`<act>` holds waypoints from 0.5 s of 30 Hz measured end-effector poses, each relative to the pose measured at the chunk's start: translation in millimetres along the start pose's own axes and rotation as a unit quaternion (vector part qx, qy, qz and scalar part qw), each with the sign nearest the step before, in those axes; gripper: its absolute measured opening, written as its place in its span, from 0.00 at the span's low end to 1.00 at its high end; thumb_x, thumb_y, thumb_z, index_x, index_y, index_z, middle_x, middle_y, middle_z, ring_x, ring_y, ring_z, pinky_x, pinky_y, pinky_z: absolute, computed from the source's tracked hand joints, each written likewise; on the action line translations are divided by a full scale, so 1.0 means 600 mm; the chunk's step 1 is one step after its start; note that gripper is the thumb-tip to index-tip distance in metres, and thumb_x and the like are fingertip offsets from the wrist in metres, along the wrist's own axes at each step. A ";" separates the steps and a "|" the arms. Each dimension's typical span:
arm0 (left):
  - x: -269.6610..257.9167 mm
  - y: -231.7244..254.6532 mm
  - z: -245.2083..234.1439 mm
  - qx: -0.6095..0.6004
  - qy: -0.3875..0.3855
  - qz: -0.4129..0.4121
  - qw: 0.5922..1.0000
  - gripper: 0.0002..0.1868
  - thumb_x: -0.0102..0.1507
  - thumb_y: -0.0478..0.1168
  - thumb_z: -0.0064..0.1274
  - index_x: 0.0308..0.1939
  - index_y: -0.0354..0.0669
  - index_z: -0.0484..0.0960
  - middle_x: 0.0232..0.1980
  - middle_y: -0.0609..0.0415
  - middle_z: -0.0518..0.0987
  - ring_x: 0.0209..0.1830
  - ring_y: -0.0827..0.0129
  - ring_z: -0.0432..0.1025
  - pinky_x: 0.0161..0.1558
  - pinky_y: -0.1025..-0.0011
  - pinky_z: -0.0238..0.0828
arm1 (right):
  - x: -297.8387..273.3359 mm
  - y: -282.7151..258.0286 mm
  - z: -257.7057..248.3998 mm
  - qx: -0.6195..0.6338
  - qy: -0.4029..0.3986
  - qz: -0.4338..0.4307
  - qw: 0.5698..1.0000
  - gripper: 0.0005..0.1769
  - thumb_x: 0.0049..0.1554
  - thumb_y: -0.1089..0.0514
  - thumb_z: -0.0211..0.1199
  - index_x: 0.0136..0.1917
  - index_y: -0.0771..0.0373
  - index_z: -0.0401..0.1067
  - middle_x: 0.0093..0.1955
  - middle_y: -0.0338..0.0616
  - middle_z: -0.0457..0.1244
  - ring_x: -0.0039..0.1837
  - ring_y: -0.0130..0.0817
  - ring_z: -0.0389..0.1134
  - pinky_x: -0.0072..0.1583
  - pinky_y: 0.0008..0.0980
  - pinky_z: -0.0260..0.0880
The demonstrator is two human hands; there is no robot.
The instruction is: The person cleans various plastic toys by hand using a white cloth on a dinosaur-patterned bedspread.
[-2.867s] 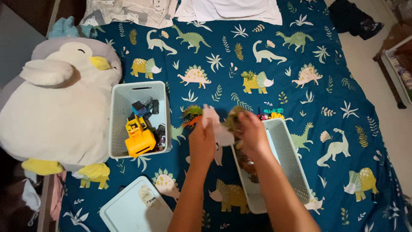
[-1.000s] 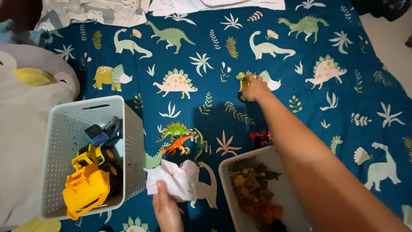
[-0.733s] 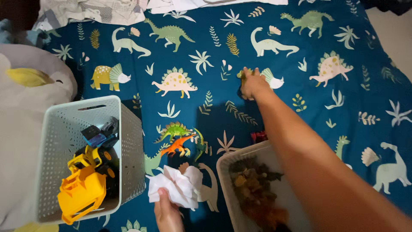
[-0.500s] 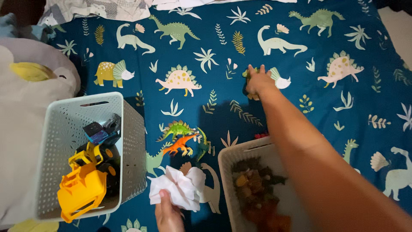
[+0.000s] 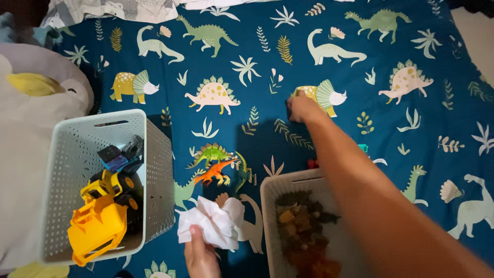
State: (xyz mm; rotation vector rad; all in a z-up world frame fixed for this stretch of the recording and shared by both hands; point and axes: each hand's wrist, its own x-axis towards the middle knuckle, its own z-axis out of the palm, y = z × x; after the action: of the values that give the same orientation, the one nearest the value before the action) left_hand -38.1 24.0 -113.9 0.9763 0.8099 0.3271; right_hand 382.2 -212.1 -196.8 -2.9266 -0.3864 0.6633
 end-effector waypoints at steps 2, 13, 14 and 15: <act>-0.003 0.005 0.005 0.001 0.002 0.007 1.000 0.32 0.72 0.50 0.31 0.72 0.28 0.61 0.66 0.34 0.73 0.62 0.47 0.72 0.61 0.54 0.67 | -0.014 -0.010 0.005 0.031 0.035 -0.018 0.999 0.21 0.59 0.55 0.63 0.66 0.53 0.70 0.73 0.70 0.55 0.64 0.66 0.68 0.66 0.51 0.69; -0.041 0.029 0.023 -0.025 0.005 0.021 0.999 0.31 0.72 0.48 0.31 0.71 0.27 0.63 0.65 0.35 0.74 0.61 0.50 0.73 0.61 0.56 0.67 | -0.074 -0.020 0.023 -0.092 -0.081 -0.029 0.992 0.32 0.39 0.52 0.82 0.55 0.60 0.77 0.61 0.59 0.66 0.67 0.56 0.65 0.68 0.43 0.63; -0.043 0.030 0.021 -0.030 0.000 0.021 0.999 0.30 0.72 0.49 0.31 0.71 0.27 0.63 0.65 0.35 0.74 0.62 0.51 0.73 0.62 0.56 0.67 | -0.065 -0.005 0.036 -0.158 -0.102 -0.056 0.981 0.28 0.38 0.48 0.83 0.50 0.61 0.82 0.56 0.55 0.71 0.66 0.53 0.65 0.70 0.41 0.61; -0.046 0.030 0.020 -0.036 -0.005 0.020 0.999 0.30 0.72 0.49 0.31 0.70 0.27 0.63 0.65 0.36 0.74 0.62 0.51 0.73 0.62 0.57 0.67 | -0.062 0.015 0.049 -0.117 -0.116 -0.038 0.986 0.26 0.37 0.49 0.81 0.49 0.60 0.83 0.52 0.53 0.72 0.61 0.51 0.70 0.64 0.42 0.66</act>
State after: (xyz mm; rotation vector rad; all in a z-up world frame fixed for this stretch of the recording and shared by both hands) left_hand -46.3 10.4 -82.5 0.9262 0.7650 0.3831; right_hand 338.8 -229.2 -209.6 -3.0369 -0.6374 1.0177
